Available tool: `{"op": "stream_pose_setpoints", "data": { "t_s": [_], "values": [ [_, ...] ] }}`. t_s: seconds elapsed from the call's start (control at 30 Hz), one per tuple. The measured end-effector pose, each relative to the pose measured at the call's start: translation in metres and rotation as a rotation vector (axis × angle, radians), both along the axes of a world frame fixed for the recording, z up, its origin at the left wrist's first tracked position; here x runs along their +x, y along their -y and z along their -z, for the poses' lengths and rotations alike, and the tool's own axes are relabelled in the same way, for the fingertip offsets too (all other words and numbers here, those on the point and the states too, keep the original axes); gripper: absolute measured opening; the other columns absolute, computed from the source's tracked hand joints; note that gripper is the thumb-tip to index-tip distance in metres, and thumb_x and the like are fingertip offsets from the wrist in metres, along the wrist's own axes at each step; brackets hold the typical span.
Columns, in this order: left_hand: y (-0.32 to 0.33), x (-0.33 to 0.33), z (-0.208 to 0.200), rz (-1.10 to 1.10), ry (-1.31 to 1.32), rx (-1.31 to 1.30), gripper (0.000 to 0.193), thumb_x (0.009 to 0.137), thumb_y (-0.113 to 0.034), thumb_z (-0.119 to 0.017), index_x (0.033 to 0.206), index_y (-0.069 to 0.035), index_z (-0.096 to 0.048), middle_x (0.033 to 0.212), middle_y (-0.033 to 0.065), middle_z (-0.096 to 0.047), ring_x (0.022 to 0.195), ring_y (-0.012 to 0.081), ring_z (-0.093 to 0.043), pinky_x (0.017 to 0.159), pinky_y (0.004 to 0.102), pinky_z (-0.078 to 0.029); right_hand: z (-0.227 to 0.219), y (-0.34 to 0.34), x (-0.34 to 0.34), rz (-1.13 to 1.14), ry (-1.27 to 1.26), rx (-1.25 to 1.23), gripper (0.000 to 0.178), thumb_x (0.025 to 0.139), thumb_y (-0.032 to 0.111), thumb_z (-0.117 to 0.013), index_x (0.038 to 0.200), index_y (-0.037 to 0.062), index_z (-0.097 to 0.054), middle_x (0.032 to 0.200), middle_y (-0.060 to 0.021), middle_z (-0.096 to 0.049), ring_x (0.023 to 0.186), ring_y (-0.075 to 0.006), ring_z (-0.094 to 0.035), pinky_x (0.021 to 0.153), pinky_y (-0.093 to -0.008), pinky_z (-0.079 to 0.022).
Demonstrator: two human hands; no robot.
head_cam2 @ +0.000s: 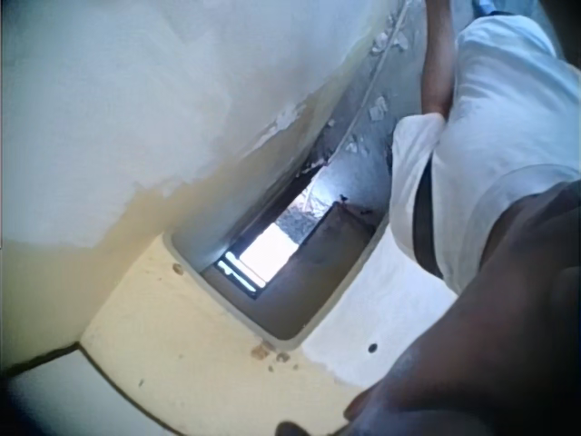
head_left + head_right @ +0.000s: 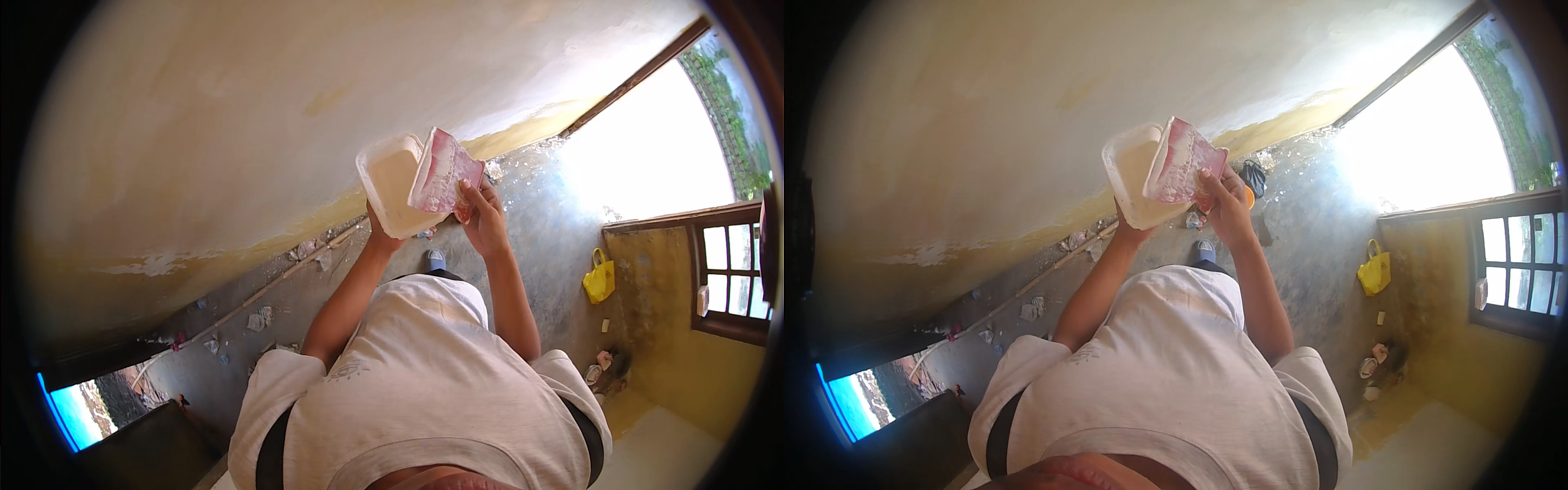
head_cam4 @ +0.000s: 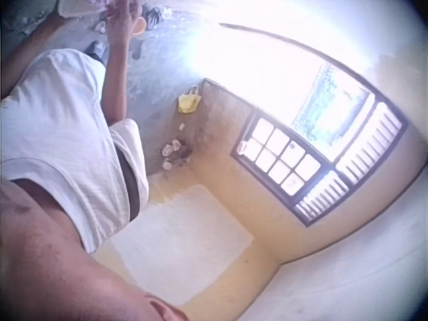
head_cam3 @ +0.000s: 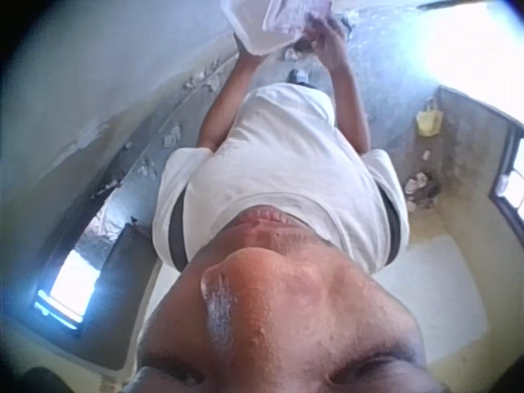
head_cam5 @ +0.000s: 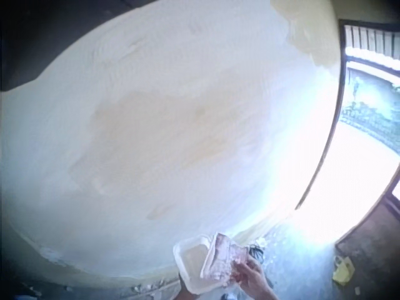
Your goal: The person applies plaster to a wall using a scraper, picking up the material from a small plastic container held in their other hand.
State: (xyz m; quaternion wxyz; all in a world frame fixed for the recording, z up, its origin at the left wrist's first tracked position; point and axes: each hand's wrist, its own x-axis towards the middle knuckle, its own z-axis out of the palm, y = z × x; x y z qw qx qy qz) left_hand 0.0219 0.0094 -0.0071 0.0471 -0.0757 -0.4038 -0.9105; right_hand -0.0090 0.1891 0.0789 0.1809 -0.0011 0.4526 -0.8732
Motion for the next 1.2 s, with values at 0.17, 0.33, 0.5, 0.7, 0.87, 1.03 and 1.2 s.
{"op": "stream_pose_setpoints", "data": {
  "t_s": [0.17,0.33,0.5,0.7,0.87,1.03,1.2],
  "values": [
    [-0.029,-0.021,0.026,-0.025,-0.078,0.004,0.053,0.106,-0.035,-0.057,0.151,-0.008,-0.046,0.137,0.0132,-0.062,0.113,0.0283,-0.070,0.086,0.0494,-0.065,0.002,-0.024,-0.012,0.097,0.050,-0.234,0.020,0.106,0.010,-0.061,0.126,0.0064,-0.059,0.093,0.0022,-0.062,0.076,-0.0093,-0.059,0.067,-0.0254,-0.049],
    [-0.042,-0.038,0.012,-0.003,0.215,0.615,0.055,0.107,-0.053,-0.045,0.146,-0.015,-0.056,0.133,0.0064,-0.067,0.123,0.0258,-0.065,0.104,0.0473,-0.056,-0.050,-0.027,-0.057,0.257,-0.020,-0.141,0.017,0.106,0.008,-0.061,0.123,0.0086,-0.059,0.098,0.0030,-0.063,0.080,-0.0067,-0.059,0.067,-0.0259,-0.046],
    [-0.031,-0.026,0.016,-0.171,0.170,0.466,0.054,0.108,-0.052,-0.044,0.145,-0.015,-0.057,0.131,0.0052,-0.068,0.122,0.0259,-0.066,0.106,0.0493,-0.054,-0.087,-0.034,-0.138,0.433,-0.807,0.555,0.023,0.106,0.016,-0.065,0.123,0.0032,-0.072,0.096,-0.0023,-0.071,0.084,-0.0137,-0.066,0.077,-0.0275,-0.052],
    [0.025,-0.010,0.019,-0.174,0.178,0.574,0.050,0.109,-0.049,-0.044,0.143,-0.015,-0.058,0.131,0.0061,-0.068,0.121,0.0259,-0.066,0.108,0.0485,-0.052,-0.214,0.042,-0.191,0.974,-1.811,0.859,0.050,0.087,-0.004,-0.071,0.133,0.0160,-0.072,0.136,-0.0062,-0.071,0.123,-0.0304,-0.069,0.102,-0.0433,-0.057],
    [0.067,0.001,0.019,-0.196,0.198,0.517,0.051,0.109,-0.050,-0.042,0.144,-0.015,-0.057,0.131,0.0061,-0.068,0.122,0.0259,-0.065,0.110,0.0472,-0.050,-0.189,0.115,-0.230,1.062,-1.791,1.078,0.054,0.088,-0.002,-0.071,0.139,0.0155,-0.068,0.142,-0.0075,-0.068,0.127,-0.0285,-0.067,0.100,-0.0399,-0.057],
    [0.098,0.026,0.039,-0.194,0.171,0.515,0.053,0.109,-0.051,-0.043,0.146,-0.017,-0.056,0.136,0.0044,-0.065,0.128,0.0253,-0.061,0.113,0.0469,-0.047,-0.084,0.122,-0.165,0.702,-1.684,1.092,0.054,0.087,-0.003,-0.071,0.138,0.0170,-0.068,0.134,-0.0062,-0.072,0.119,-0.0283,-0.072,0.092,-0.0407,-0.060],
    [0.120,0.034,0.037,-0.094,0.191,0.549,0.052,0.109,-0.052,-0.044,0.145,-0.017,-0.056,0.136,0.0031,-0.065,0.129,0.0244,-0.060,0.112,0.0468,-0.047,-0.124,0.103,-0.171,0.956,-0.976,0.847,0.031,0.100,0.008,-0.063,0.130,0.0055,-0.071,0.105,-0.0173,-0.078,0.092,-0.0308,-0.077,0.082,-0.0418,-0.059]
  ]
}}
